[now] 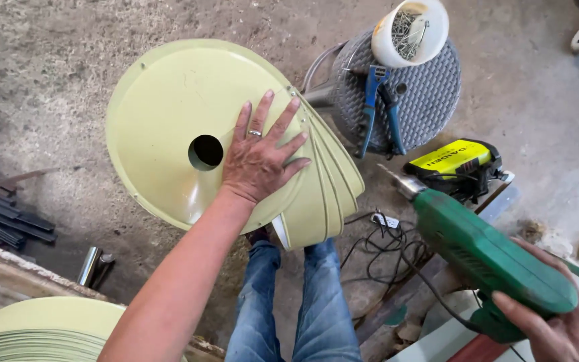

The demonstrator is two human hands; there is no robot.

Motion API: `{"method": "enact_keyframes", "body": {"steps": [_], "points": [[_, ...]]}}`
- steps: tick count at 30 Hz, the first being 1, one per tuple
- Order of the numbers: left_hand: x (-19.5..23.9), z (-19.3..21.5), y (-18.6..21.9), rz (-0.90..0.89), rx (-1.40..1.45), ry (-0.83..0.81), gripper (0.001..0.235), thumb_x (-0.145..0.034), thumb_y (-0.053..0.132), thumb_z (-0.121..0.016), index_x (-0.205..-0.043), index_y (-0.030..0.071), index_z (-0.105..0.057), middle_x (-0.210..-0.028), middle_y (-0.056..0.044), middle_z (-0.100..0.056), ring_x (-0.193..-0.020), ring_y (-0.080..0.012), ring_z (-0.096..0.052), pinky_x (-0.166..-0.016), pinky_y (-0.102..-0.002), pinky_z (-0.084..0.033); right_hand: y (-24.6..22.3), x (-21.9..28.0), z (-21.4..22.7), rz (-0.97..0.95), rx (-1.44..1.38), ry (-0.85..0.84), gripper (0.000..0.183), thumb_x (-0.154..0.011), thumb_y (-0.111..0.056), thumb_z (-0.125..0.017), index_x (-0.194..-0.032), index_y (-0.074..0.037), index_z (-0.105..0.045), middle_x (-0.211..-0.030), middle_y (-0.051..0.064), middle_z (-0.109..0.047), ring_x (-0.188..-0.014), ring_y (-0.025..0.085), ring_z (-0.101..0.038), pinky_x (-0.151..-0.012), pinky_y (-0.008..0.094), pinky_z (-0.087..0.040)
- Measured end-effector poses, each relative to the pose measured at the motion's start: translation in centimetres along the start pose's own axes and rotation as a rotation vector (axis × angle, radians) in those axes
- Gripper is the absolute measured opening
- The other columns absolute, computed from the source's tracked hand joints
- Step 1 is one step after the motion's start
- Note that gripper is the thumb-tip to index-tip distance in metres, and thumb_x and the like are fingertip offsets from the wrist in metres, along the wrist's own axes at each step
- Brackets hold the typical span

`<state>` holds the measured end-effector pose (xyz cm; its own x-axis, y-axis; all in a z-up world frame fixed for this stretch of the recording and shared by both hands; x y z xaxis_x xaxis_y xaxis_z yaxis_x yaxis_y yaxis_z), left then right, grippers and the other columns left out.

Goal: The person sits on a stool in a workshop and attaches curved sheet-metal panels to a round fan inlet disc. They align each panel against the disc, then use a hand riveter to set rivets through the overlapping edges, taking rivets from a bowl and repositioning the assembly between rivets.

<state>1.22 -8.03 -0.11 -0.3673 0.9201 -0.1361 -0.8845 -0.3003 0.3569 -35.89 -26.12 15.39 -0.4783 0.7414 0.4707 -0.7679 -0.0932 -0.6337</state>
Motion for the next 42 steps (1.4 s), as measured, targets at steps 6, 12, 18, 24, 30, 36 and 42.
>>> {"method": "enact_keyframes", "body": {"steps": [6,12,18,24,30,36,42], "points": [[-0.7,0.0,-0.4,0.079,0.054,-0.026,0.078,-0.081,0.065,-0.075,-0.141,0.016,-0.063,-0.166,-0.018,-0.034,-0.156,-0.0404,-0.020,-0.127,-0.059,-0.012,-7.7,-2.7,-4.3,0.089,0.041,-0.173,0.076,-0.078,-0.012,-0.080,-0.148,0.002,-0.054,-0.125,0.015,-0.072,-0.114,0.019,-0.069,-0.097,0.033,-0.054],[-0.7,-0.7,-1.0,0.156,0.037,-0.080,0.111,-0.075,0.072,-0.073,-0.152,-0.003,-0.048,-0.165,-0.026,-0.030,-0.156,-0.0411,-0.018,-0.127,-0.058,-0.008,-13.2,-5.9,-7.5,0.133,0.161,-0.251,0.072,-0.081,-0.011,-0.080,-0.148,0.001,-0.056,-0.116,0.013,-0.078,-0.107,0.017,-0.070,-0.093,0.033,-0.055],[-0.8,-0.4,-0.9,0.156,0.019,-0.112,0.115,-0.071,0.075,-0.073,-0.152,-0.004,-0.047,-0.164,-0.026,-0.031,-0.156,-0.0395,-0.019,-0.127,-0.056,-0.006,-16.6,-7.4,-9.6,0.158,0.224,-0.260,0.066,-0.078,-0.011,-0.076,-0.140,0.002,-0.057,-0.113,0.011,-0.076,-0.105,0.014,-0.068,-0.092,0.031,-0.054],[-0.9,-0.3,-1.0,0.159,0.028,-0.118,0.114,-0.070,0.074,-0.074,-0.151,-0.003,-0.049,-0.165,-0.026,-0.030,-0.156,-0.0387,-0.019,-0.126,-0.057,-0.006,-17.2,-7.7,-10.3,0.174,0.245,-0.274,0.065,-0.078,-0.012,-0.076,-0.140,0.002,-0.057,-0.114,0.011,-0.076,-0.105,0.013,-0.067,-0.093,0.031,-0.054],[-0.9,-0.4,-0.9,0.157,0.030,-0.127,0.115,-0.070,0.074,-0.074,-0.151,-0.002,-0.048,-0.165,-0.026,-0.029,-0.156,-0.0389,-0.018,-0.126,-0.057,-0.006,-18.3,-7.8,-10.3,0.158,0.355,-0.247,0.065,-0.077,-0.014,-0.078,-0.138,-0.001,-0.060,-0.106,0.010,-0.078,-0.097,0.013,-0.069,-0.087,0.032,-0.056],[-0.9,-0.4,-0.8,0.157,0.007,-0.146,0.116,-0.070,0.075,-0.073,-0.153,-0.002,-0.047,-0.165,-0.025,-0.029,-0.156,-0.0388,-0.017,-0.126,-0.057,-0.006,-20.1,-8.3,-10.9,-0.004,0.619,-0.232,0.065,-0.082,-0.024,-0.082,-0.143,-0.009,-0.063,-0.094,0.012,-0.075,-0.077,0.021,-0.075,-0.070,0.037,-0.060],[-1.0,-0.4,-0.9,0.163,-0.007,-0.163,0.117,-0.069,0.077,-0.072,-0.153,-0.002,-0.046,-0.165,-0.025,-0.028,-0.155,-0.0392,-0.017,-0.126,-0.056,-0.006,-23.2,-9.5,-12.5,-0.032,0.789,-0.274,0.061,-0.084,-0.031,-0.083,-0.139,-0.011,-0.064,-0.089,0.014,-0.078,-0.072,0.025,-0.074,-0.065,0.038,-0.062]]}}
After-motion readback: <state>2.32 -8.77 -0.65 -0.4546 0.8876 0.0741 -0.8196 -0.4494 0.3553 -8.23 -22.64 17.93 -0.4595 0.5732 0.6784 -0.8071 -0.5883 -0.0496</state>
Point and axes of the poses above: each hand's wrist, its own x-axis away from the middle knuckle, its own z-axis out of the back of the hand, y = z × x, the point moved 8 cm from there along -x, towards the middle knuckle
